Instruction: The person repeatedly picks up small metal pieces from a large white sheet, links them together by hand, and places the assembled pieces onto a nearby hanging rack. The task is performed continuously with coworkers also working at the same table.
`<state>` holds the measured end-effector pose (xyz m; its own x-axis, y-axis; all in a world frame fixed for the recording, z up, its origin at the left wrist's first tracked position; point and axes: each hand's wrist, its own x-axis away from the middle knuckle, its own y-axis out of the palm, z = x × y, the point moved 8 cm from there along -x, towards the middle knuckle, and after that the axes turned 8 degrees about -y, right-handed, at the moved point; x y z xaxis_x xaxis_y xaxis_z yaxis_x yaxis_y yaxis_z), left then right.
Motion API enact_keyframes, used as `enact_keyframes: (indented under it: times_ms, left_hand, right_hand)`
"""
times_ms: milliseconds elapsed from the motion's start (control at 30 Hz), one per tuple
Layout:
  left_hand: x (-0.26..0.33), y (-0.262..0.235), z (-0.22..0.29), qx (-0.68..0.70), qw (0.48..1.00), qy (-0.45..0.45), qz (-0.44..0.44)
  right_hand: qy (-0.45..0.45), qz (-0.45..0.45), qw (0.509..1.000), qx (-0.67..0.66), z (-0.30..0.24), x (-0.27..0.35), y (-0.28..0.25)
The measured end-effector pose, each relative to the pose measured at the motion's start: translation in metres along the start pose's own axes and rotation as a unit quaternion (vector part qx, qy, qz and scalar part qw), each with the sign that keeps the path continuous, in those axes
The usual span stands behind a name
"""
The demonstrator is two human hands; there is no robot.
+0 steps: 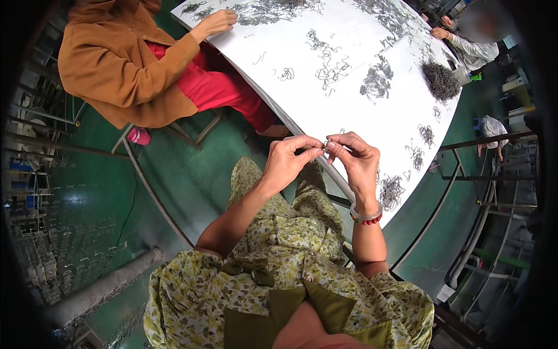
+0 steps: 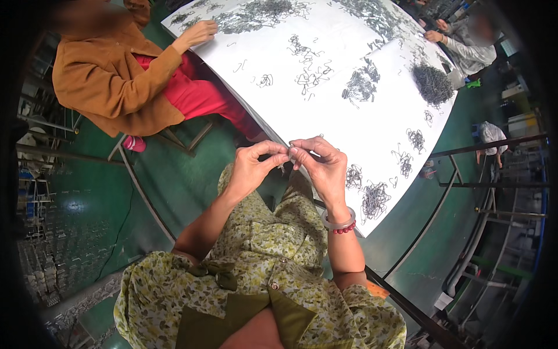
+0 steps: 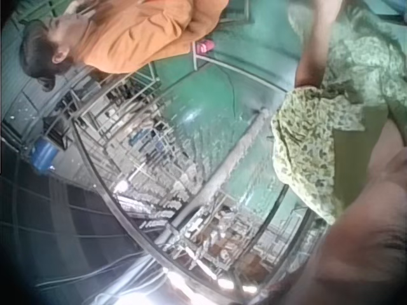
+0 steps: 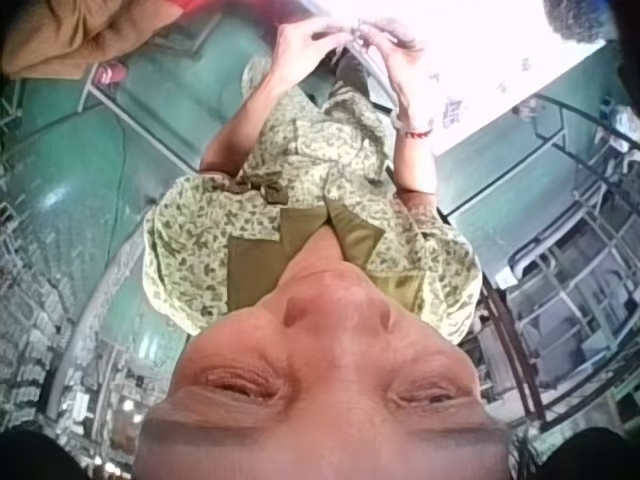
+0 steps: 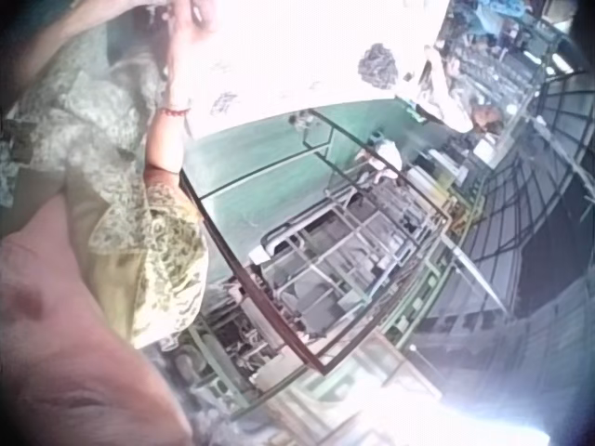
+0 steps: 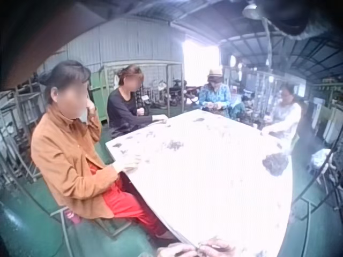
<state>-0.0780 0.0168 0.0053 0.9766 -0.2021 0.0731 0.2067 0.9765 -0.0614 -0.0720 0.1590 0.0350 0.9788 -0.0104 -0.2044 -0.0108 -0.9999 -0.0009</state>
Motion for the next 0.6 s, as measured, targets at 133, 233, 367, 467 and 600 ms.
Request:
enact_keyframes:
  times_ms: [133, 233, 367, 467, 600]
  left_hand:
    - [0.001, 0.001, 0.004, -0.053, 0.997, 0.045, -0.013]
    - [-0.001, -0.001, -0.005, -0.050, 0.998, 0.031, -0.035]
    - [-0.006, -0.007, 0.000, 0.017, 0.996, 0.084, -0.031]
    - [-0.051, -0.015, -0.006, 0.008, 0.999, 0.037, 0.001]
    - [-0.132, 0.009, -0.008, -0.288, 0.945, 0.131, 0.081]
  right_hand:
    - [0.018, 0.016, 1.000, 0.011, 0.001, 0.001, -0.002]
    - [0.050, 0.021, 0.998, 0.042, 0.000, 0.005, -0.003]
    - [0.033, 0.012, 0.998, 0.056, -0.011, 0.009, -0.001]
    - [0.010, 0.019, 1.000, 0.018, -0.018, 0.008, 0.005]
    - [-0.004, -0.026, 1.000, 0.014, -0.006, 0.009, 0.016]
